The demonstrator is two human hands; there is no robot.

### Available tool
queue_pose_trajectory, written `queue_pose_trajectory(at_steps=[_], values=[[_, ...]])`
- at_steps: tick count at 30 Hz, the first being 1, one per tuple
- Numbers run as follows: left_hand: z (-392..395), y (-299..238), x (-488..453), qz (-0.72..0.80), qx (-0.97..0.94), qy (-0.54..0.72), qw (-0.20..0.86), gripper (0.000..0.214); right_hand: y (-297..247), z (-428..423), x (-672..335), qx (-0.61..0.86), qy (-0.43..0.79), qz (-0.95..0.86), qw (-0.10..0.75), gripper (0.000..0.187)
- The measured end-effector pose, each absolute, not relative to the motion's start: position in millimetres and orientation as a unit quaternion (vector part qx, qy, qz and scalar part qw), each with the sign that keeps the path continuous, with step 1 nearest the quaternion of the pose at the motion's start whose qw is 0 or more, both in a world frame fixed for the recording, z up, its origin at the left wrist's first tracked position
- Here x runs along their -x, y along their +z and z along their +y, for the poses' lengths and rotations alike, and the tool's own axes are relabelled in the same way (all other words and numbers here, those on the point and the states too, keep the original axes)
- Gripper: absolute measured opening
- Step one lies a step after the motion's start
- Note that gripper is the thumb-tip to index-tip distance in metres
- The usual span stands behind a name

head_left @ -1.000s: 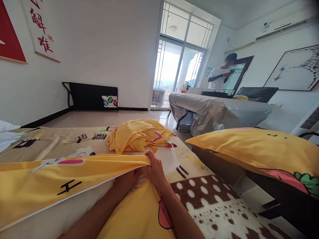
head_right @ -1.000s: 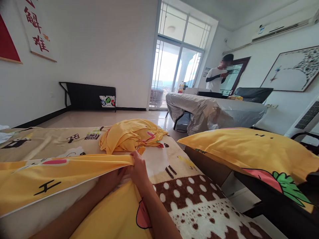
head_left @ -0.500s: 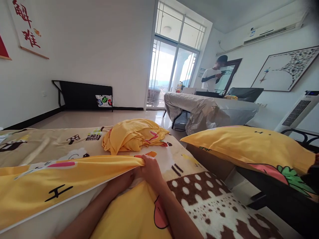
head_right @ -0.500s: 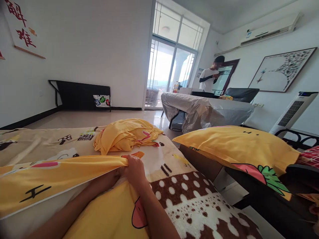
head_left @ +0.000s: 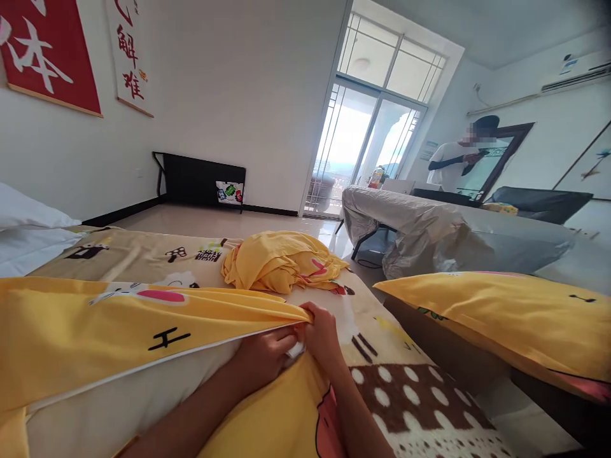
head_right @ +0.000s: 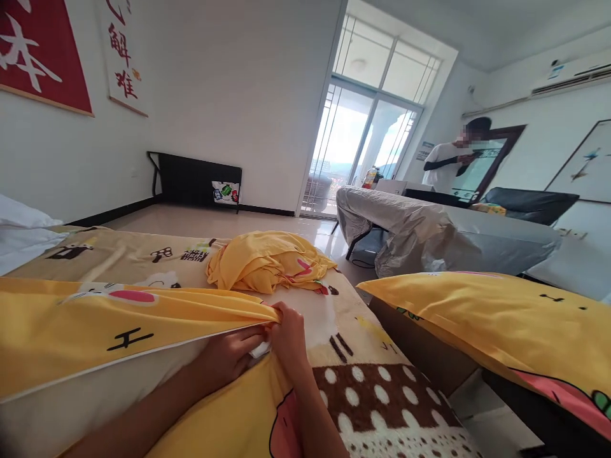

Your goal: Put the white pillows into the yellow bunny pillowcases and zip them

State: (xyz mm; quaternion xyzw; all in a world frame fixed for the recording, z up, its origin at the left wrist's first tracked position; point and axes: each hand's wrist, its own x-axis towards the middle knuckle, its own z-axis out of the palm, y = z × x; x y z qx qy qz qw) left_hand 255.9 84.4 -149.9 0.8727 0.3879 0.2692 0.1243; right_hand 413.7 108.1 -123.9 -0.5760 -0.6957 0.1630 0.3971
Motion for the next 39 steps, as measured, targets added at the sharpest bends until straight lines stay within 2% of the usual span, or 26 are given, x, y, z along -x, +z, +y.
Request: queue_pose_trajectory(at_steps=[6,11,15,18,22,25,27,32,39], values=[[84,-144,-258,0.327,-0.896,0.258,0.154,0.035,-128,111,-415,0.554,0.192,-0.688,0.427,0.038],[85,-147,-261,0.387,-0.888,0.203,0.141,0.024,-129,112,-414,0.520,0.232,-0.689,0.448,0.029],[82,-147,-262,0.399,-0.881,0.212,0.141,0.027,-124,111,-418,0.503,0.249,-0.725,0.398,0.036],[82,-145,-264,0.397,-0.874,0.236,0.151,0.029,-121,108,-417,0.540,0.196,-0.733,0.364,0.042],[86,-147,-266,0.393,-0.867,0.259,0.165,0.031,-122,102,-411,0.607,0.094,-0.717,0.330,0.028],[88,-151,-267,0.347,-0.879,0.276,0.174,0.027,-123,101,-409,0.626,0.055,-0.715,0.306,0.024],[87,-153,-267,0.327,-0.889,0.282,0.154,0.025,-123,102,-410,0.602,0.078,-0.721,0.334,0.027],[85,-158,-266,0.321,-0.906,0.274,0.026,0.033,-123,106,-412,0.532,0.165,-0.716,0.421,0.042],[88,-163,-268,0.308,-0.912,0.270,-0.007,0.033,-120,105,-413,0.526,0.180,-0.717,0.420,0.050]])
